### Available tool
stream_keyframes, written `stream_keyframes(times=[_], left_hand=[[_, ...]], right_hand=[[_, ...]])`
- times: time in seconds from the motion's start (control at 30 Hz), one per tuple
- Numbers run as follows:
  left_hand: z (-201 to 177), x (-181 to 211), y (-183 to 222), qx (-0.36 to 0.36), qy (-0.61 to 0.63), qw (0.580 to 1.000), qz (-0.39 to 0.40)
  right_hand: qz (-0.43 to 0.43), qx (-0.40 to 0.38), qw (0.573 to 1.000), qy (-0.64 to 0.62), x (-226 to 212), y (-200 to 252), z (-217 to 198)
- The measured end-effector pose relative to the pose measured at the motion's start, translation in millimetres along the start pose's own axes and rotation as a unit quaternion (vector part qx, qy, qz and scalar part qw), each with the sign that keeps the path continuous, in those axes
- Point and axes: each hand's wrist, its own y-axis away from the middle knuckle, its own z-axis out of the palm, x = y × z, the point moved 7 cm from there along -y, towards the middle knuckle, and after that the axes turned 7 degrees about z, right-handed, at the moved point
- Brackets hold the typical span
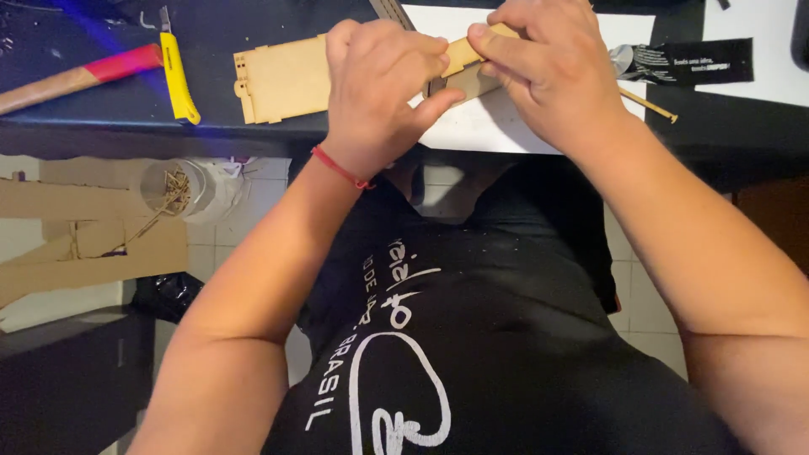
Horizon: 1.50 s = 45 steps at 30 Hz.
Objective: Assembling a small wooden box from laser-cut components by applying glue to the joints and fitting them together.
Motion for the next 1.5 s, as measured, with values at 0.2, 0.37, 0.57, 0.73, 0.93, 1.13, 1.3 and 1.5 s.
stream_keyframes(times=[0.2, 0.37, 0.57, 0.73, 0.93, 1.13, 1.3, 1.5], left_hand=[[0, 4, 10, 0.000, -0.034, 0.987, -0.159], [0, 11, 4, 0.015, -0.063, 0.987, -0.145], [-2, 11, 7, -0.026, -0.002, 0.990, -0.141], [-33, 3, 22, -0.041, 0.031, 0.991, -0.121], [-41, -10, 60, -0.133, 0.076, 0.966, -0.210], [-31, -14, 80, -0.179, 0.074, 0.952, -0.237], [-28, -3, 82, -0.186, 0.054, 0.971, -0.141], [-25, 40, 95, -0.154, 0.084, 0.980, -0.089]], right_hand=[[-0.022, 0.029, 0.999, -0.008, -7, -3, -3], [-0.016, 0.018, 0.999, 0.027, -1, -1, -1], [0.004, 0.014, 0.999, 0.050, 0, 1, -1], [-0.006, 0.017, 0.999, 0.051, 2, 3, 1], [-0.009, -0.008, 0.997, 0.079, -7, -1, 1], [0.030, -0.049, 0.997, 0.059, -8, 4, 6], [0.037, -0.025, 0.999, 0.023, -17, -1, -10], [0.190, -0.110, 0.964, -0.152, -36, 32, -12]])
